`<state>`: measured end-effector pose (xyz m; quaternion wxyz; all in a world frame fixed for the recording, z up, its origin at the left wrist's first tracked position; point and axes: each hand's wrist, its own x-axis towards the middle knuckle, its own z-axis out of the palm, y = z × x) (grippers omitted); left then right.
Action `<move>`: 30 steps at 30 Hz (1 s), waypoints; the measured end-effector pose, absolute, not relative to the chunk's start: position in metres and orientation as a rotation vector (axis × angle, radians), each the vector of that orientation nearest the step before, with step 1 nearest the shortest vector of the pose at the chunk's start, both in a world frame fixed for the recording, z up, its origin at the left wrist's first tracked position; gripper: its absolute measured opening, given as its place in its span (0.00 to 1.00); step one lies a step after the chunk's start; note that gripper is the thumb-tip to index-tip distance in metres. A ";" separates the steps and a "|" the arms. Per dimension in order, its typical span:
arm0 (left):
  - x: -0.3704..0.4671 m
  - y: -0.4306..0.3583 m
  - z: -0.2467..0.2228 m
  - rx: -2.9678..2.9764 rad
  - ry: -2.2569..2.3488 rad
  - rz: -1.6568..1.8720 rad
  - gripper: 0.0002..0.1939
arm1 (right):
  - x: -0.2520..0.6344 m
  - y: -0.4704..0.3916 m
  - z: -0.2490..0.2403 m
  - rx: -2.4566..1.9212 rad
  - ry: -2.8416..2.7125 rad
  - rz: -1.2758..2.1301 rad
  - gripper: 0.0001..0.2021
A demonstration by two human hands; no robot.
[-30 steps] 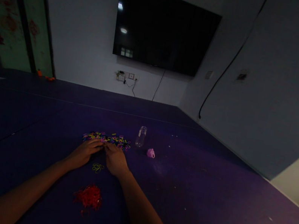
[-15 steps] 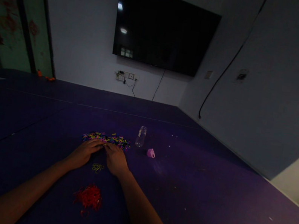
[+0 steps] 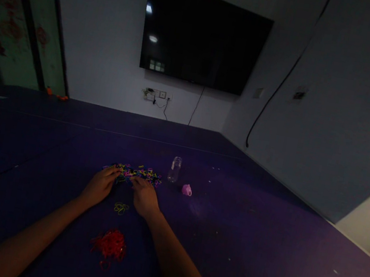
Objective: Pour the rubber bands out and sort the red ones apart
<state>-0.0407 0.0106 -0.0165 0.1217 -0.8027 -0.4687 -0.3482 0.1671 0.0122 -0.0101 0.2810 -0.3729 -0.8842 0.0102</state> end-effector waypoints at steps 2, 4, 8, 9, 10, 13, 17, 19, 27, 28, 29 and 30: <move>-0.042 0.012 -0.018 -2.313 -1.403 -1.031 0.22 | 0.167 0.013 -0.011 -0.999 -2.360 0.041 0.23; -0.043 0.013 -0.019 -2.306 -1.417 -1.045 0.21 | 0.168 0.014 -0.012 -0.997 -2.345 0.061 0.24; -0.045 0.014 -0.021 -2.306 -1.377 -1.084 0.23 | 0.169 0.011 -0.012 -0.890 -2.255 0.148 0.24; -0.046 0.015 -0.021 -2.301 -1.366 -1.089 0.23 | 0.169 0.009 -0.011 -0.853 -2.216 0.181 0.24; -0.046 0.015 -0.021 -2.296 -1.358 -1.092 0.23 | 0.168 0.007 -0.011 -0.824 -2.179 0.215 0.23; -0.047 0.015 -0.021 -2.286 -1.357 -1.090 0.20 | 0.164 0.000 -0.009 -0.810 -2.118 0.312 0.21; -0.047 0.016 -0.021 -2.298 -1.364 -1.089 0.19 | 0.160 -0.006 -0.009 -0.863 -2.195 0.383 0.17; -0.047 0.017 -0.021 -2.309 -1.357 -1.103 0.19 | 0.159 -0.007 -0.009 -0.882 -2.265 0.377 0.16; -0.044 0.012 -0.015 -2.387 -1.190 -1.197 0.14 | 0.159 -0.009 -0.008 -0.939 -2.300 0.313 0.15; -0.044 0.011 -0.014 -2.404 -1.156 -1.212 0.14 | 0.160 -0.010 -0.008 -0.953 -2.291 0.308 0.15; -0.043 0.009 -0.012 -2.422 -1.123 -1.222 0.14 | 0.160 -0.010 -0.007 -0.967 -2.280 0.302 0.15; -0.042 0.008 -0.011 -2.442 -1.092 -1.227 0.13 | 0.160 -0.011 -0.007 -0.980 -2.264 0.294 0.15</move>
